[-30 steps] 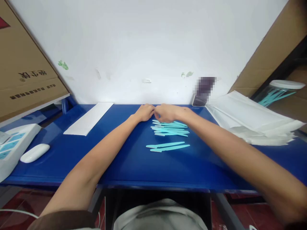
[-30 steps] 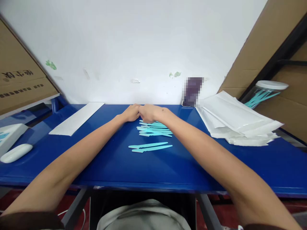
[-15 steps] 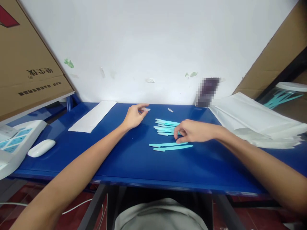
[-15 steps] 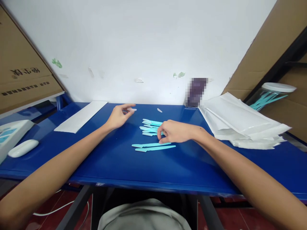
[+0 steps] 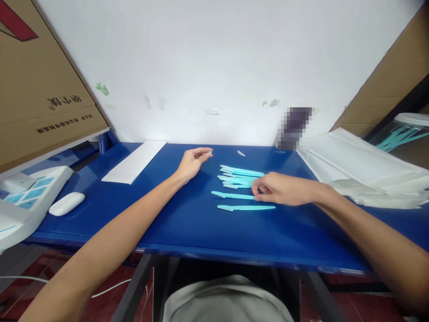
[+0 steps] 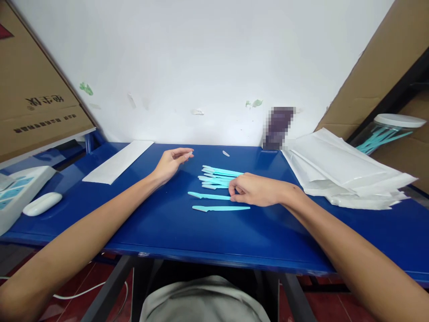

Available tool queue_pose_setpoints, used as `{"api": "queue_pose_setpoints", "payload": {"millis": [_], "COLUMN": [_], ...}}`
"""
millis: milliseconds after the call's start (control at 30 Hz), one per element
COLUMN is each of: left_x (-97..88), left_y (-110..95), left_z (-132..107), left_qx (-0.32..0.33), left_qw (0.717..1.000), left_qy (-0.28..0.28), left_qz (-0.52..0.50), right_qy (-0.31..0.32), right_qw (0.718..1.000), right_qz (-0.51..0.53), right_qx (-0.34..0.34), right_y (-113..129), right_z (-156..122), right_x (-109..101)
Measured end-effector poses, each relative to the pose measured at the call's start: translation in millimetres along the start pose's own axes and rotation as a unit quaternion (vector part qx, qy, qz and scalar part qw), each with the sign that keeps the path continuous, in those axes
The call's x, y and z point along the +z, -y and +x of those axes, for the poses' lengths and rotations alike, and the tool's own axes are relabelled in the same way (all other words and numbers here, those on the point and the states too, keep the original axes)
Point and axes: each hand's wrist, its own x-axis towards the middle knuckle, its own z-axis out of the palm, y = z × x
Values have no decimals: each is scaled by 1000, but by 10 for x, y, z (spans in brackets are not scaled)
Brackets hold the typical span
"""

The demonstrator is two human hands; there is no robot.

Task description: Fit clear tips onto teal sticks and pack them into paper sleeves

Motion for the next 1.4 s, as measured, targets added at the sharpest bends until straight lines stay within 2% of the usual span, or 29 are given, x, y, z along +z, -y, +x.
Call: {"api": "queue_pose_setpoints", "payload": {"millis": [100, 167, 267, 367, 500, 667, 967, 1233, 1400], "left_x": [15, 18, 14, 17, 44, 69, 76, 146, 75], "left_y": [-24, -51, -95, -115, -107, -91, -53, -79, -88], "left_z": [-8, -21, -38, -44, -51, -63, -67, -143, -107], "left_qx": [-27, -48, -83, -102, -101, -91, -86, -48, -7], "left_qw": [995, 989, 983, 982, 984, 987, 989, 998, 999], "left_qy": [-23, -29, -35, -48, -54, -50, -44, 0, 30], "left_qz": [-90, -136, -160, -153, -133, -122, -109, -45, 36], "right_qy": [-33, -99, -204, -247, -240, -209, -203, -218, -216], "right_qw": [999, 994, 977, 968, 968, 973, 975, 973, 974], "right_qz": [24, 40, 39, 23, 52, 91, 80, 31, -57], "right_qx": [-23, -38, -40, -46, -53, -30, -35, -61, -29], "right_y": [-4, -8, -26, -43, -40, -43, -55, -97, -259], "right_z": [-19, -9, 45, 109, 137, 121, 123, 127, 87], "right_x": [-8, -11, 17, 70, 112, 108, 94, 80, -22]}}
